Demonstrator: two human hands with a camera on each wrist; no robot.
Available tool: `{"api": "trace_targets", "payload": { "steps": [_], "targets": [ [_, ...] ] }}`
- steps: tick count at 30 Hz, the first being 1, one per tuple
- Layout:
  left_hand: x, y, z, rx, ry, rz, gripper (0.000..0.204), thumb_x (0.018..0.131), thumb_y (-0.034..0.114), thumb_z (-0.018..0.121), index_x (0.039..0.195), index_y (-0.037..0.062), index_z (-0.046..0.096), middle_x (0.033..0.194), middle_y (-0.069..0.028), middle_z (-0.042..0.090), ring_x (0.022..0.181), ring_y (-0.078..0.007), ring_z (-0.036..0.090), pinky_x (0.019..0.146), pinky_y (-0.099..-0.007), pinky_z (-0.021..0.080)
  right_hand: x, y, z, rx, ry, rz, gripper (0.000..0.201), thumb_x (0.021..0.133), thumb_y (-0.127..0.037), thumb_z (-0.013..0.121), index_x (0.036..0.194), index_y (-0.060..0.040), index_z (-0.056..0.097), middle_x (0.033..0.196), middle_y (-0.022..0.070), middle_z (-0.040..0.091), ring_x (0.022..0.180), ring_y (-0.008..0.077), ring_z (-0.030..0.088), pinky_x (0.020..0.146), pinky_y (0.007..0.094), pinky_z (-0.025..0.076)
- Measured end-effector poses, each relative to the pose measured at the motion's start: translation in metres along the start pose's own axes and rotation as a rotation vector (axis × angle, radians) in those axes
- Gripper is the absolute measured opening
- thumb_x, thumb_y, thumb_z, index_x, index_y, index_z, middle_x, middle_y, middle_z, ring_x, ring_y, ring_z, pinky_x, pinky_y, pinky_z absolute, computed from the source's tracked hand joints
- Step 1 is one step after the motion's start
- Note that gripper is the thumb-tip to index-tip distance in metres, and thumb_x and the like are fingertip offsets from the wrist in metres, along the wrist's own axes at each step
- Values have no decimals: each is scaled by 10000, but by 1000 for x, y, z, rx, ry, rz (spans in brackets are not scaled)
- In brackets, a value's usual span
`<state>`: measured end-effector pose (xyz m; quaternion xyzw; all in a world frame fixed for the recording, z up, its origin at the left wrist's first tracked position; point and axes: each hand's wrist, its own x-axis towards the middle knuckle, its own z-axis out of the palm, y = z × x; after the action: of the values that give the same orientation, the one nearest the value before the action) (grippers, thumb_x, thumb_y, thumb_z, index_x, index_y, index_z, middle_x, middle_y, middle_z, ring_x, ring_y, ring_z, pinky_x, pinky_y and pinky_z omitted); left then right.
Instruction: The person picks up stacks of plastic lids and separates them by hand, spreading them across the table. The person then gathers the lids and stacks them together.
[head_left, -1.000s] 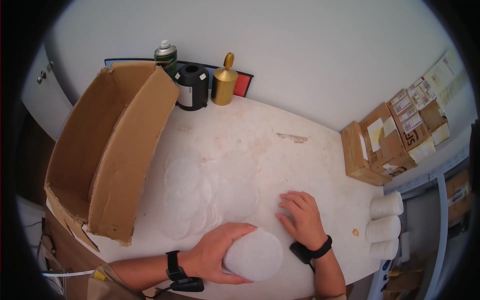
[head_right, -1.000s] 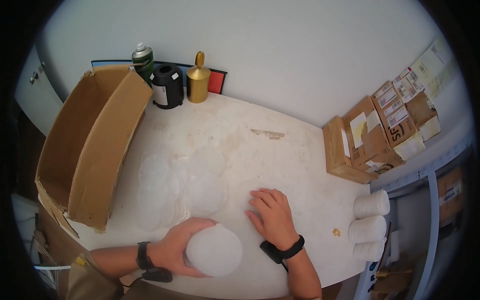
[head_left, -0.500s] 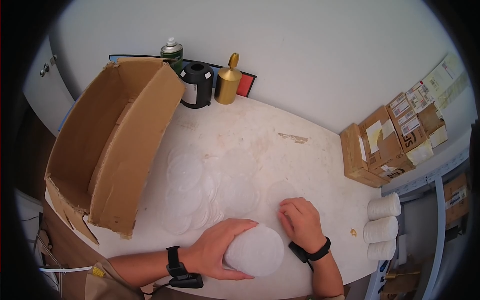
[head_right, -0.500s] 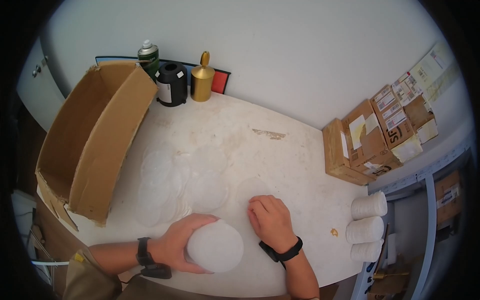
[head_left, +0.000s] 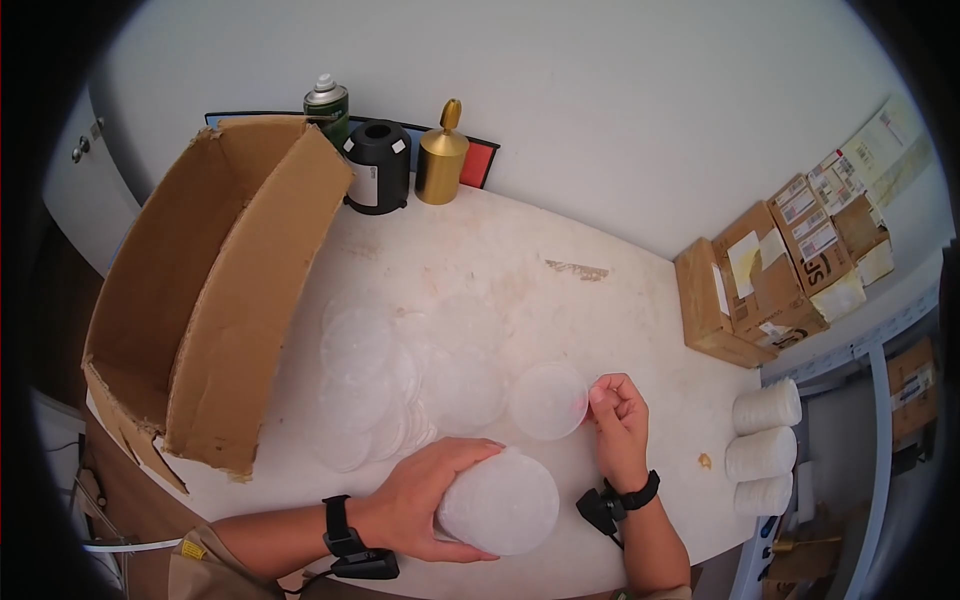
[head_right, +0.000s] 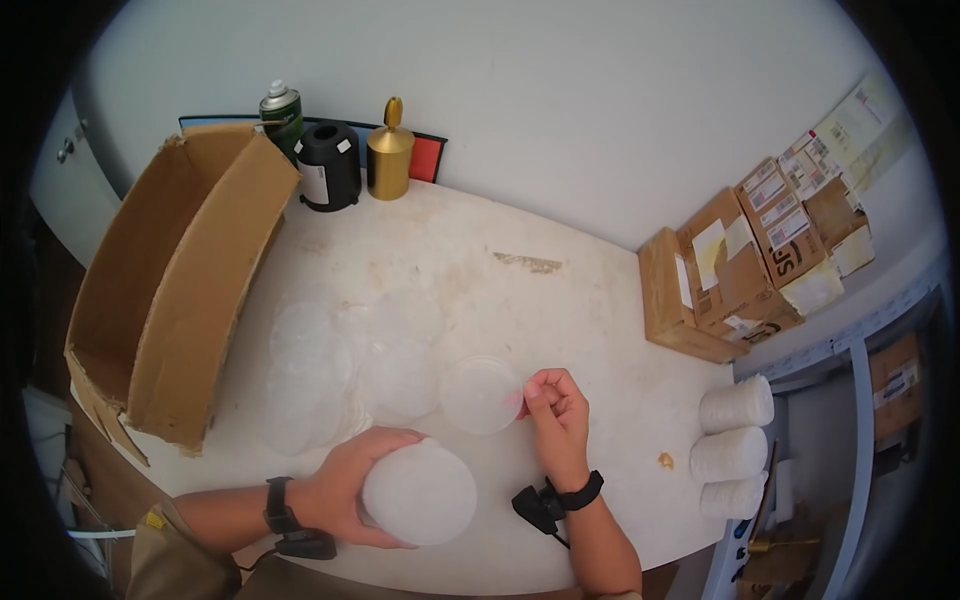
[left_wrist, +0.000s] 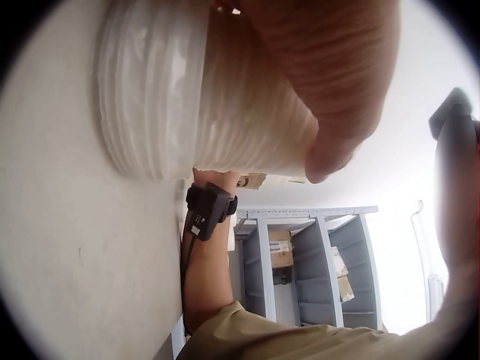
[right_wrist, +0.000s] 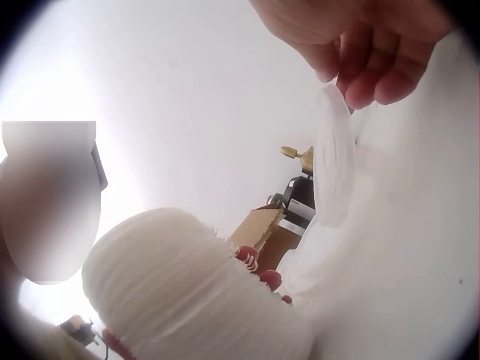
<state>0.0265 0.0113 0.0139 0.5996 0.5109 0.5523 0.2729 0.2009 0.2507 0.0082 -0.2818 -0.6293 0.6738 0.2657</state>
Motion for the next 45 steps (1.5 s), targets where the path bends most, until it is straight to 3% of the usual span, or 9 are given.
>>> {"api": "trace_targets", "payload": {
  "steps": [3,12,16,18,21,27,29,35,45],
  "targets": [
    [-3,-1,0,5,3,-34,1020,617,342,962,1437,46,434,1365,-184,554,1210,-327,589,1023,-413,470,5,-5,18,-176,224,-98,182,1043,-181,577,1029,-1,592,911,63,678,851,91,584,745,252,482],
    [1,2,-2,28,14,4,993,678,390,928,1448,26,418,1349,-204,568,1174,-382,595,999,-443,473,-31,-21,19,-225,-3,-242,492,1081,-354,494,685,-72,421,651,48,504,654,147,495,687,273,438],
    [2,3,-2,61,31,33,1016,672,402,933,1458,23,413,1340,-202,574,1175,-385,593,986,-449,477,-53,-29,36,23,-211,-313,460,907,-464,737,958,-47,549,1002,105,605,918,200,589,851,324,477],
    [2,3,-1,77,36,45,1026,668,405,936,1462,21,410,1338,-202,575,1176,-388,592,983,-452,477,-63,-42,60,42,-285,-9,658,897,-442,749,1338,-39,471,1297,142,541,1224,247,529,1041,385,429],
    [5,6,1,124,59,73,1055,662,435,933,1466,4,403,1328,-194,580,1155,-388,598,981,-453,476,-69,-39,61,-103,-532,155,862,907,-400,738,1536,-32,278,1450,140,458,1365,259,435,1129,404,363],
    [-7,44,-19,470,91,-2,1095,633,541,910,1439,-29,435,1339,-172,580,1162,-334,594,955,-424,486,-60,-31,55,92,-501,274,819,906,-365,732,1524,-14,324,1426,134,483,1328,230,460,1122,387,365],
    [-21,54,-30,675,-163,-198,1042,696,533,861,1451,-38,425,1297,-153,578,1116,-311,571,894,-420,498,-59,-26,49,86,-493,288,804,907,-374,728,1514,-10,345,1413,133,493,1323,227,463,1119,383,367],
    [-38,46,-17,839,-215,-191,1003,699,489,861,1437,-43,439,1233,-127,580,1023,-276,564,840,-387,499,-61,-24,43,66,-468,273,780,909,-400,716,1492,1,387,1383,126,521,1311,220,473,1112,372,371],
    [-11,53,-33,396,-86,-186,957,710,293,882,1468,-20,388,1229,-215,544,1131,-372,577,932,-433,509,-68,-2,34,488,-421,312,841,946,-445,691,1553,-14,300,1480,106,469,1369,230,453,1151,398,347]
  ]
}}
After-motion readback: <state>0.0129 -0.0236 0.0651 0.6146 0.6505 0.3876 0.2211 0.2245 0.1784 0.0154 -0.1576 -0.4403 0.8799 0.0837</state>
